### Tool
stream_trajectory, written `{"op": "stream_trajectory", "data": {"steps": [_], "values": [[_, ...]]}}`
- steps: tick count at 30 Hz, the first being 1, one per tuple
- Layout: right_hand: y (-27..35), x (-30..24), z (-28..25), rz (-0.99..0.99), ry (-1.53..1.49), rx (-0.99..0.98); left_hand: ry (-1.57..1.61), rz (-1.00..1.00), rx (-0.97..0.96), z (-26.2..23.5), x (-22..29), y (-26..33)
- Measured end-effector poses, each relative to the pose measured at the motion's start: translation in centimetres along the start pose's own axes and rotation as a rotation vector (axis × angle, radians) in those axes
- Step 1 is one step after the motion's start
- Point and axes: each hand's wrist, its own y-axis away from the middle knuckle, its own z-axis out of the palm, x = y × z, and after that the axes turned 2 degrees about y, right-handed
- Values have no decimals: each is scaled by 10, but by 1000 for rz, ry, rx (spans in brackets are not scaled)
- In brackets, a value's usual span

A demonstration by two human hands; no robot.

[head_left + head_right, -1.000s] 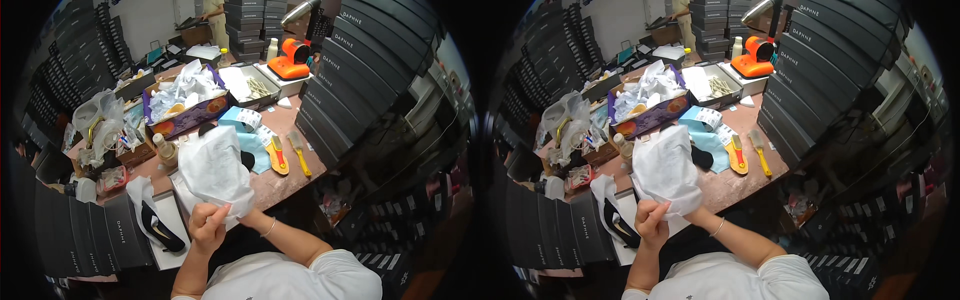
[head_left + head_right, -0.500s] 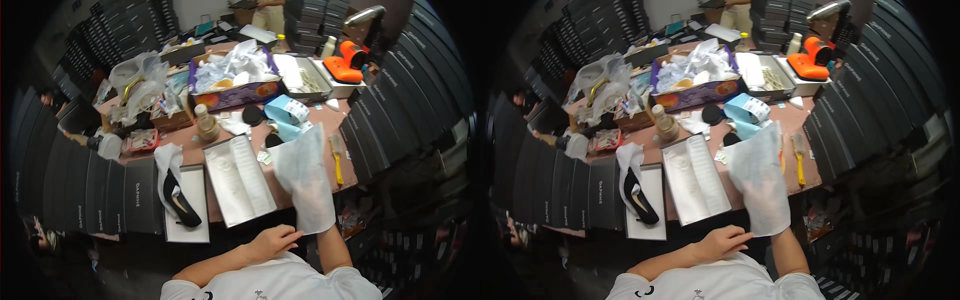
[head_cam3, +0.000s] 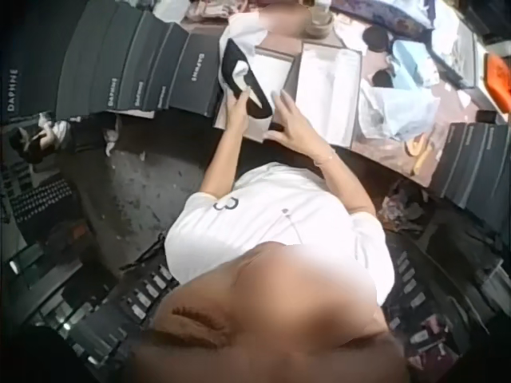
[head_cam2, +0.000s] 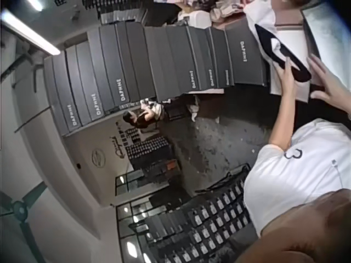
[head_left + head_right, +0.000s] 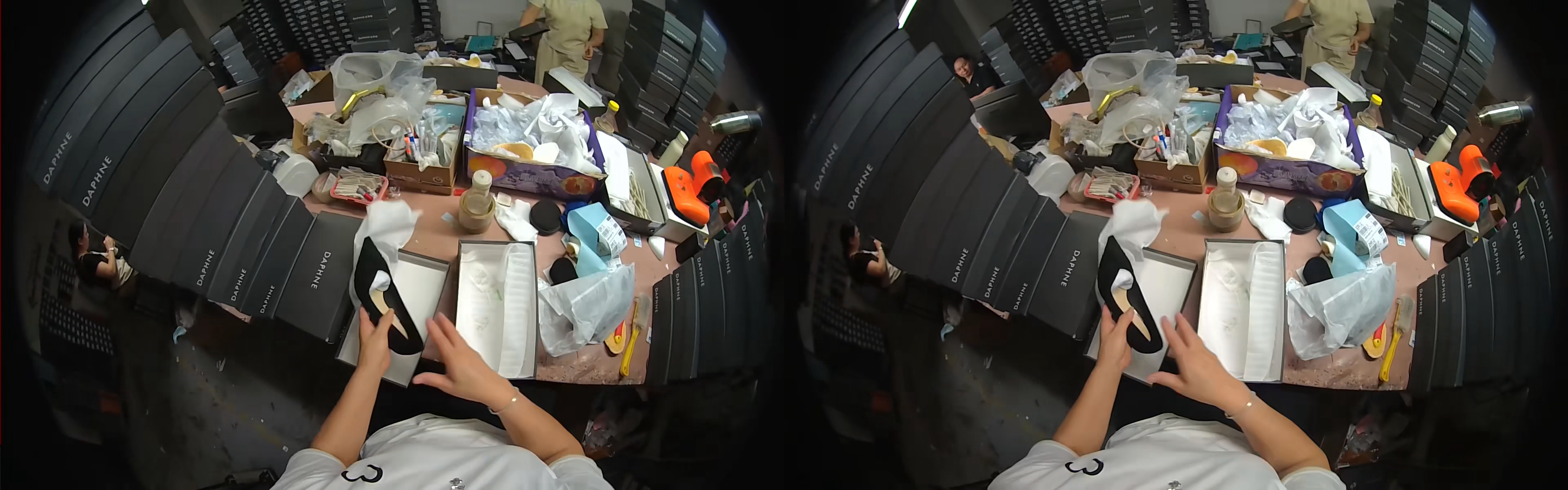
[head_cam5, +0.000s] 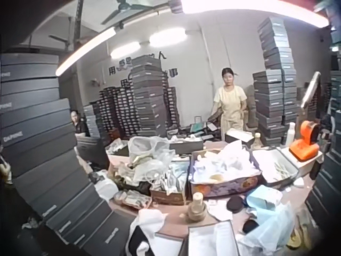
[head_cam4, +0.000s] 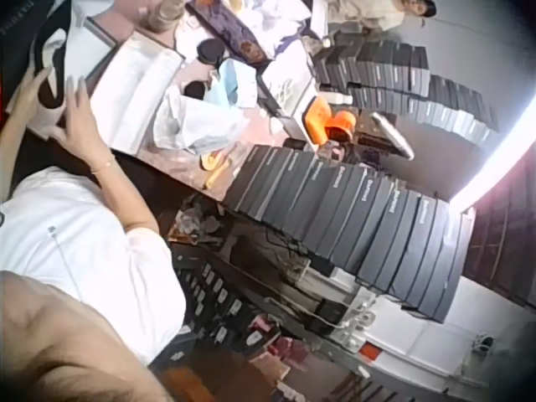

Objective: Cleaning a shoe with a brush, wrapping it in tissue paper, and packing it into a box with a label.

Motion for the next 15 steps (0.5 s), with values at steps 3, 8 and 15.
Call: {"op": "stream_trajectory", "data": {"steps": [3,8,15], "values": [[-15,6,15,73,46,57,-58,-114,-310,38,29,52],[38,42,-45,96,-102,47,-816,401,-386,36,81,-43],[93,54,-60,376,-353,93,-1774,-337,-738,86,79,-237]]}}
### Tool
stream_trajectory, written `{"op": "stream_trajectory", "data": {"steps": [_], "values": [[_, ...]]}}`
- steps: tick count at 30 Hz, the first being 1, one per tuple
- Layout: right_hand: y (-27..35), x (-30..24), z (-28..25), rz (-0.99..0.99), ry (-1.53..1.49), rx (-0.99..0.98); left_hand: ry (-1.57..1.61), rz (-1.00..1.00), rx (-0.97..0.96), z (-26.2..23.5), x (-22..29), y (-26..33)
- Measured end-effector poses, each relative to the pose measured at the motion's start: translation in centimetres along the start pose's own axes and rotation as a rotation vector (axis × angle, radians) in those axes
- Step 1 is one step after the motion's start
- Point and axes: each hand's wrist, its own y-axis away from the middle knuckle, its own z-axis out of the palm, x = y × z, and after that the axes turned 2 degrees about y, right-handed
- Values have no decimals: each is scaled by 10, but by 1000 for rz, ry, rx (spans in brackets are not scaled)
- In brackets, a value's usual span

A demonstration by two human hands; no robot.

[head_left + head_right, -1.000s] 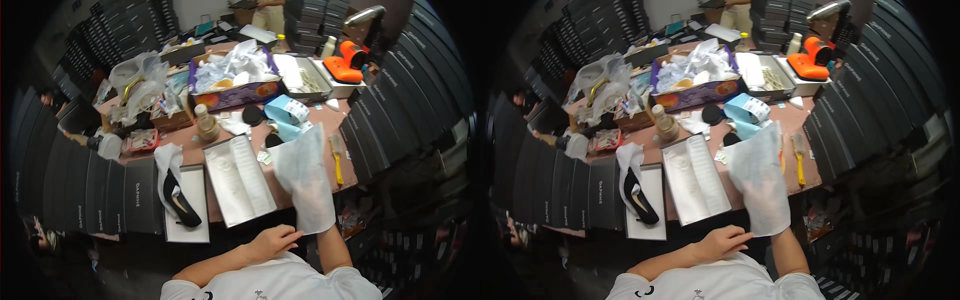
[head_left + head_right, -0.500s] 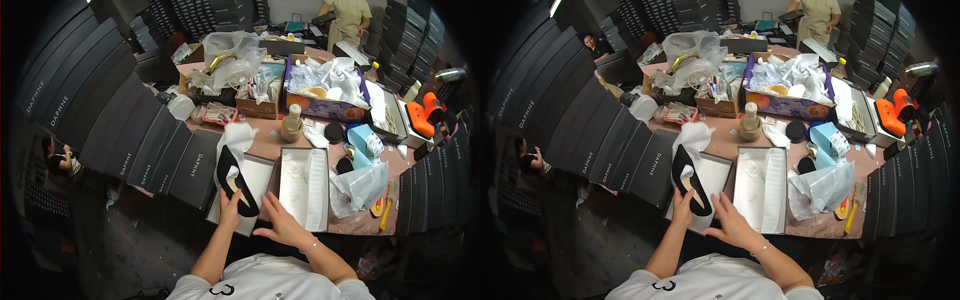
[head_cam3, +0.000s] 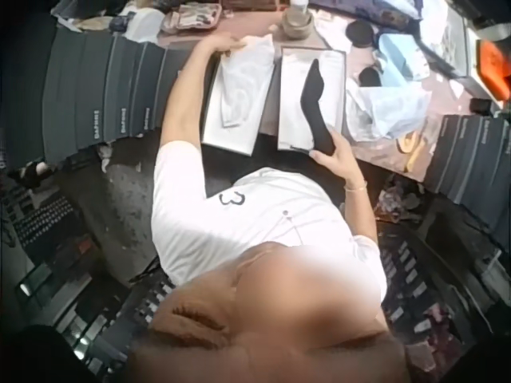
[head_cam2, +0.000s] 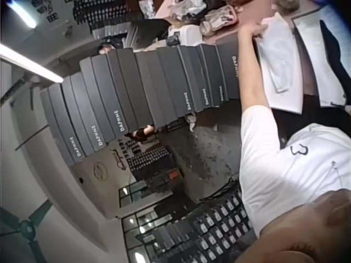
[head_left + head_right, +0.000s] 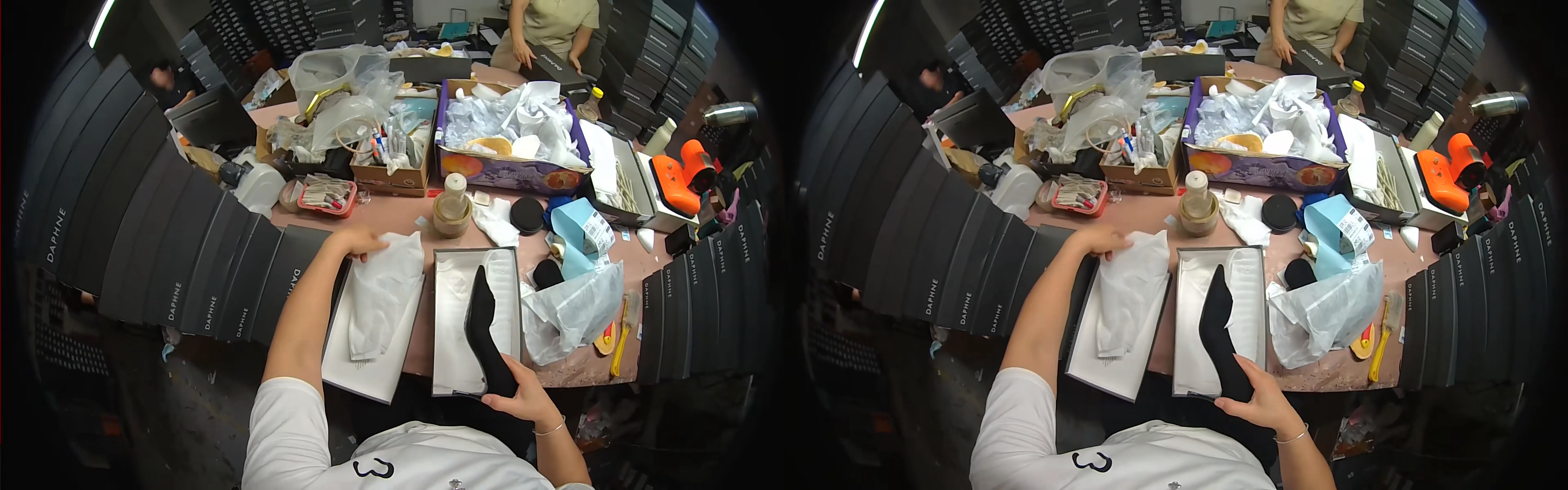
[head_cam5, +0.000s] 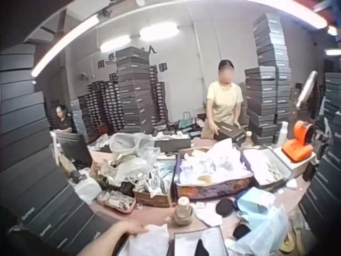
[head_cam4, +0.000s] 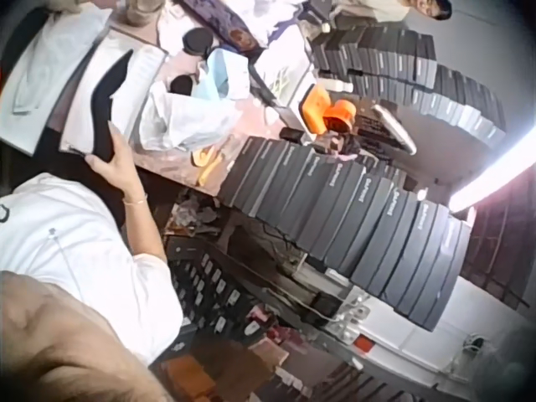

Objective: Cleaning a shoe with a brush, wrapping it in tissue paper, and packing it into a box with a label.

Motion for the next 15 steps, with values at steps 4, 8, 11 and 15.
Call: {"op": "stream_trajectory", "data": {"steps": [4,8,11,15], "values": [[7,-15,-11,78,-167,54,305,148,149,30,-16,-19],[27,-18,-9,-40,-4,63,296,259,449,44,-25,-19],[41,-28,-15,-118,-45,135,288,665,1004,36,17,34],[56,-36,-7,-93,-495,158,382,852,1045,55,61,148]]}}
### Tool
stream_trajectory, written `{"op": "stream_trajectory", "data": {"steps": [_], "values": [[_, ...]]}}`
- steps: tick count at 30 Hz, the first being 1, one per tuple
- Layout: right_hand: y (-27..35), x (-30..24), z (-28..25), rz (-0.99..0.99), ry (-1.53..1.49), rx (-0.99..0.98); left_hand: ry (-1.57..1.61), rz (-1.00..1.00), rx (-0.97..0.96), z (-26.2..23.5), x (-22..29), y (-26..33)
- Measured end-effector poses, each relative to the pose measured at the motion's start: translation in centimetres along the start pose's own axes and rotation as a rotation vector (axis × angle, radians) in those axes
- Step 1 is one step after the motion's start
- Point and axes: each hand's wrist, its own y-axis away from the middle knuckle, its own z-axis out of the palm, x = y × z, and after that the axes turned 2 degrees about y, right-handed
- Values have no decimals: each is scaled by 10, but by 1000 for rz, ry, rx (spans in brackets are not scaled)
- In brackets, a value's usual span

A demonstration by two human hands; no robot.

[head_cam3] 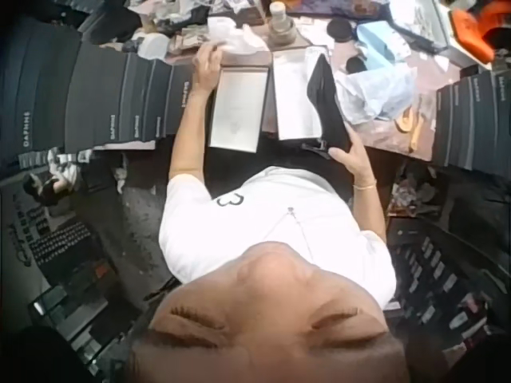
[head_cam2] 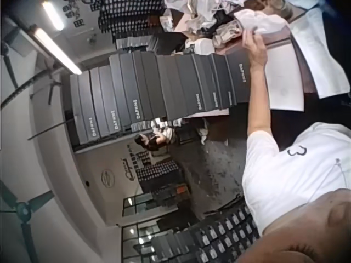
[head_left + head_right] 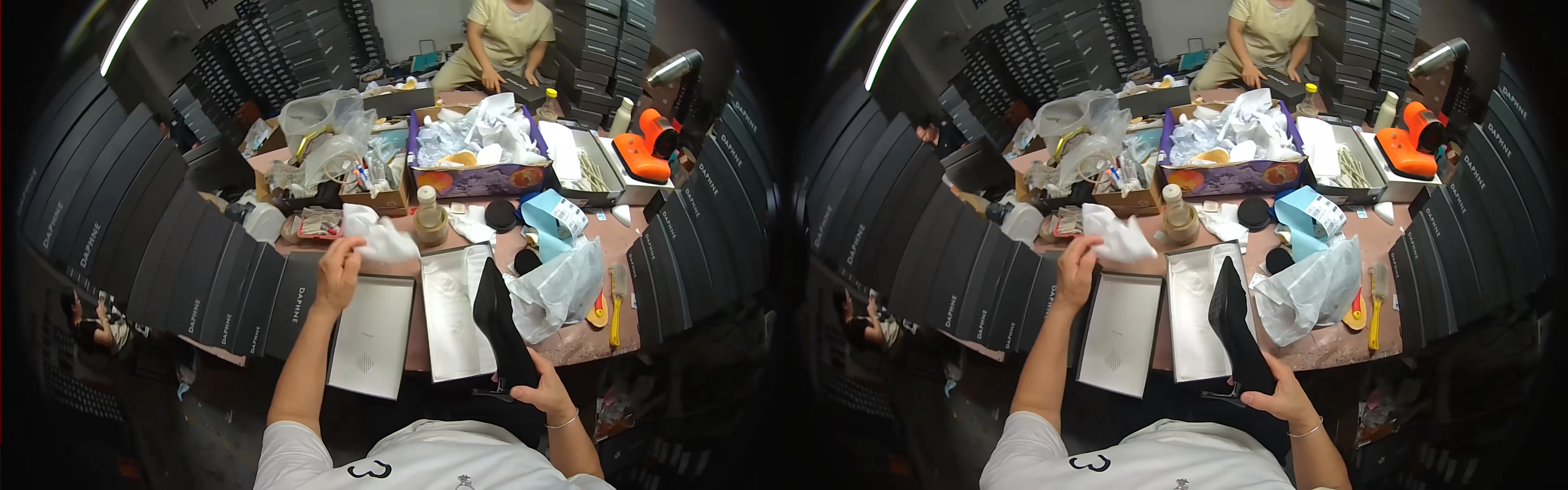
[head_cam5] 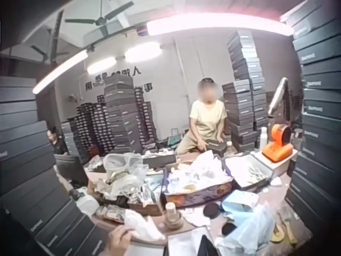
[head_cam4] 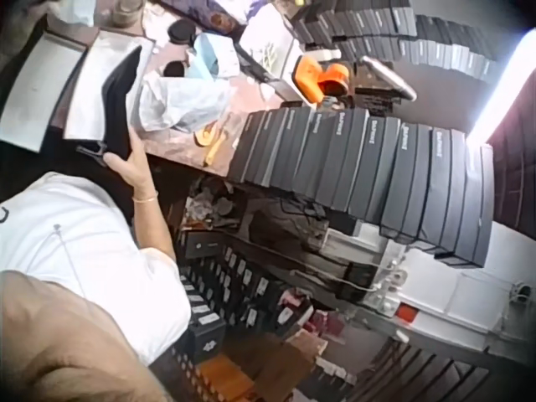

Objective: Cleaning a shoe with a brush, wrapping it in tissue paper, and packing it into a box with a label.

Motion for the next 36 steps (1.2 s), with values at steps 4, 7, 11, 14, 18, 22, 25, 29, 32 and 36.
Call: {"op": "stream_trajectory", "data": {"steps": [4,7,11,14,18,22,25,29,32,36], "values": [[-7,-4,12,-56,-27,-74,661,-453,289,8,-14,79],[-19,-4,16,-35,124,-118,452,-512,381,22,-51,132],[-18,5,11,26,168,5,-75,-731,86,11,-80,168],[-11,5,-2,35,173,166,-672,21,245,-6,-50,140],[-13,1,-20,37,62,237,-103,-408,-429,14,60,65],[-10,6,-26,-16,-57,209,-633,-19,-531,92,66,26],[-12,15,-23,52,-323,128,-706,308,-427,117,39,46],[-13,65,-32,-11,-989,-32,-740,-186,-650,87,-11,66],[-18,77,-32,-6,-1177,-148,-414,-368,-510,26,11,76],[-30,71,-24,50,-1267,-260,-294,-548,-249,-46,-22,101]]}}
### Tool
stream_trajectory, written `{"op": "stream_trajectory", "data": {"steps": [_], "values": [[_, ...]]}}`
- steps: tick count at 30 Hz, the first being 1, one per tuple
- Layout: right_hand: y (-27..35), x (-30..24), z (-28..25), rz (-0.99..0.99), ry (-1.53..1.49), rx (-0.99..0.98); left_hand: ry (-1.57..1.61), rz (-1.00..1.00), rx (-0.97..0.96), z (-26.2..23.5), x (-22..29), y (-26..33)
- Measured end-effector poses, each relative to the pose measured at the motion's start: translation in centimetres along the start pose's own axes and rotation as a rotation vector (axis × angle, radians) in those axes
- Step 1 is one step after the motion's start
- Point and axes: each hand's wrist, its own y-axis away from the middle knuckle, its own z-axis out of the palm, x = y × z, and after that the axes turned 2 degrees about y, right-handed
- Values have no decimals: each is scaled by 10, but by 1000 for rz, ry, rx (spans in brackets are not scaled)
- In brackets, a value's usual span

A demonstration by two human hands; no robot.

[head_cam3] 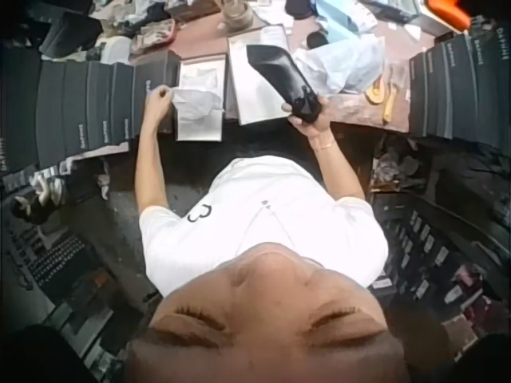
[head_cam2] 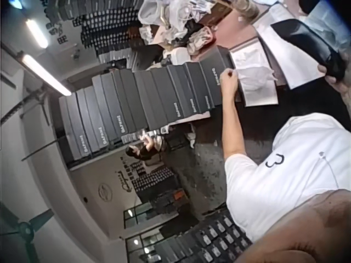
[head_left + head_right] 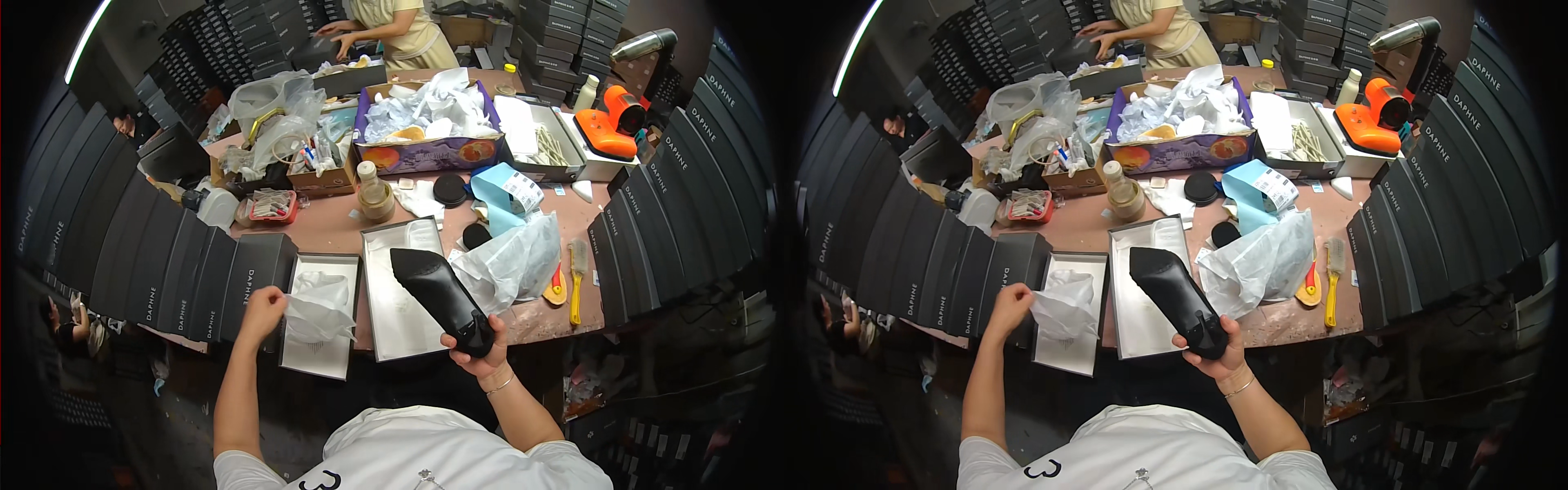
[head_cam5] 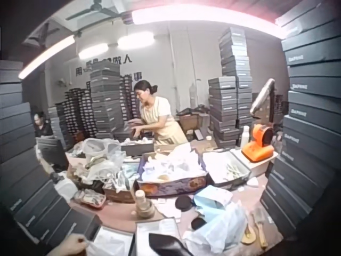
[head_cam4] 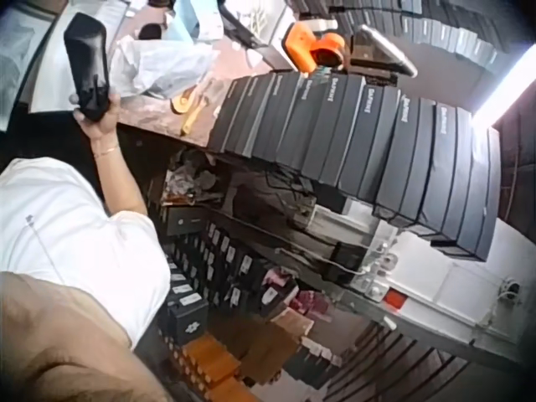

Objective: Cleaning a shoe with a brush, wrapping it in tissue paper, and packing it into a box with a label.

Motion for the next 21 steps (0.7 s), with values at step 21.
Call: {"op": "stream_trajectory", "data": {"steps": [21], "values": [[-28,37,59,152,1499,229,128,449,390,75,70,128]]}}
